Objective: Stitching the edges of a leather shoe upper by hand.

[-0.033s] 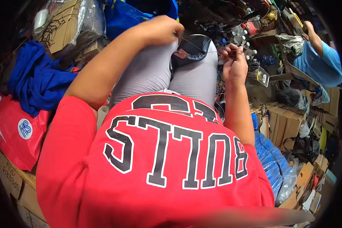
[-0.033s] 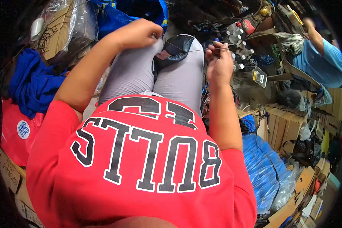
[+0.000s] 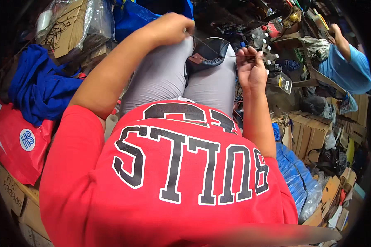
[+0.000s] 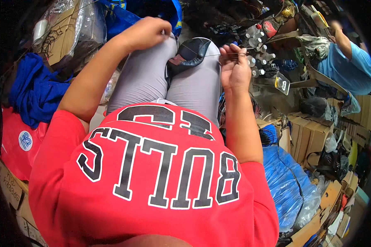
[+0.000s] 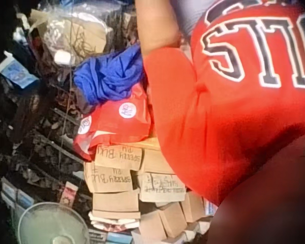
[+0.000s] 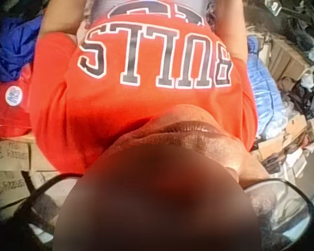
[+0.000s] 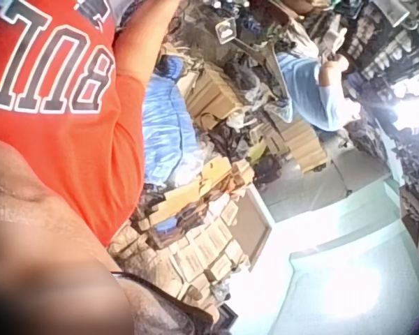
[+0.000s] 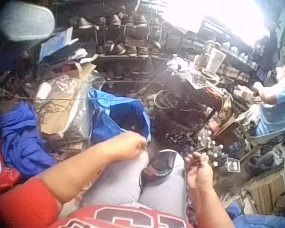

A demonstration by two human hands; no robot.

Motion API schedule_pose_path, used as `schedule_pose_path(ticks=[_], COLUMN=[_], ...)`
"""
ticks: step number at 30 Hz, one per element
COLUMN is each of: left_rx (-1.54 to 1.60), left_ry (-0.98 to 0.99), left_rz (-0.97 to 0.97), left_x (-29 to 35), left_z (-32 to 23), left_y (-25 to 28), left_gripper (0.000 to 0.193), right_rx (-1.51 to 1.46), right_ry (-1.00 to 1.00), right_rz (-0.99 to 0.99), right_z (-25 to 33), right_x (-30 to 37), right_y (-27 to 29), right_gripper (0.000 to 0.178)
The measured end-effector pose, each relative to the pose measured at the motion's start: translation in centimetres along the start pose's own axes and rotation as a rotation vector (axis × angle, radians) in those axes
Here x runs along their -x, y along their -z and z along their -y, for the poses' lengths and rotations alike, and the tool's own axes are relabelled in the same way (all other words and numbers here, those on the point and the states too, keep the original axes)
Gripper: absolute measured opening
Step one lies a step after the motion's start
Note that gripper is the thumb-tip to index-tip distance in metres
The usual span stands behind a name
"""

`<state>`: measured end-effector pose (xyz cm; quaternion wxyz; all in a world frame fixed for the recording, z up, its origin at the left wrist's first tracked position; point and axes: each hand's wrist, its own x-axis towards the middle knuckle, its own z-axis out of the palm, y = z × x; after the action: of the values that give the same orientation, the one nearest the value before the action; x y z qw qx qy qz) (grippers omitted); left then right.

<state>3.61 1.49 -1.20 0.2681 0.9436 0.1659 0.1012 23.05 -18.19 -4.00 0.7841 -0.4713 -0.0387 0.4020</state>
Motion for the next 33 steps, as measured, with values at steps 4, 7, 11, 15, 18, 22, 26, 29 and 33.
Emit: schedule_pose_path(ticks=[4,7,11,15,18,22,26,29,33], left_rx=[0.767,1.957,1.984,1.820,1.723,0.002,-0.381,-0.363,-0.277], left_ry=[0.240,0.238,0.274,0.629,0.481,0.300,0.322,-0.068,-0.116], left_rz=[-0.220,-0.012,0.092,-0.068,0.047,0.064,-0.313,-0.314,-0.021], left_x=[-0.4,-1.3,-1.7,-2.2,-1.7,2.2,6.2,5.8,3.6], left_z=[-1.8,-3.2,-1.5,-1.0,-0.4,2.9,1.9,-1.7,-5.1], left_y=[-0.6,-2.6,-3.4,-4.5,-2.2,5.3,5.1,1.3,-2.7], left_gripper=[0.024,0.038,0.045,0.046,0.040,0.033,0.065,0.054,0.043], right_rx=[-0.471,-0.470,-0.219,-0.057,-0.029,0.723,0.596,1.036,2.015], right_ry=[-0.318,-0.354,-0.242,-0.153,-0.238,-0.233,-0.421,-0.465,-0.503], right_rz=[0.066,0.188,0.320,0.288,0.247,0.220,0.071,-0.096,0.164], right_z=[-0.6,-0.6,-0.2,0.0,0.8,3.4,3.2,1.3,1.3], right_x=[0.8,1.4,2.3,3.3,3.3,3.7,5.1,5.4,3.6], right_y=[-0.4,-0.7,-1.0,-0.8,0.5,6.5,15.5,20.0,21.1], right_gripper=[0.037,0.038,0.040,0.041,0.032,0.029,0.037,0.051,0.074])
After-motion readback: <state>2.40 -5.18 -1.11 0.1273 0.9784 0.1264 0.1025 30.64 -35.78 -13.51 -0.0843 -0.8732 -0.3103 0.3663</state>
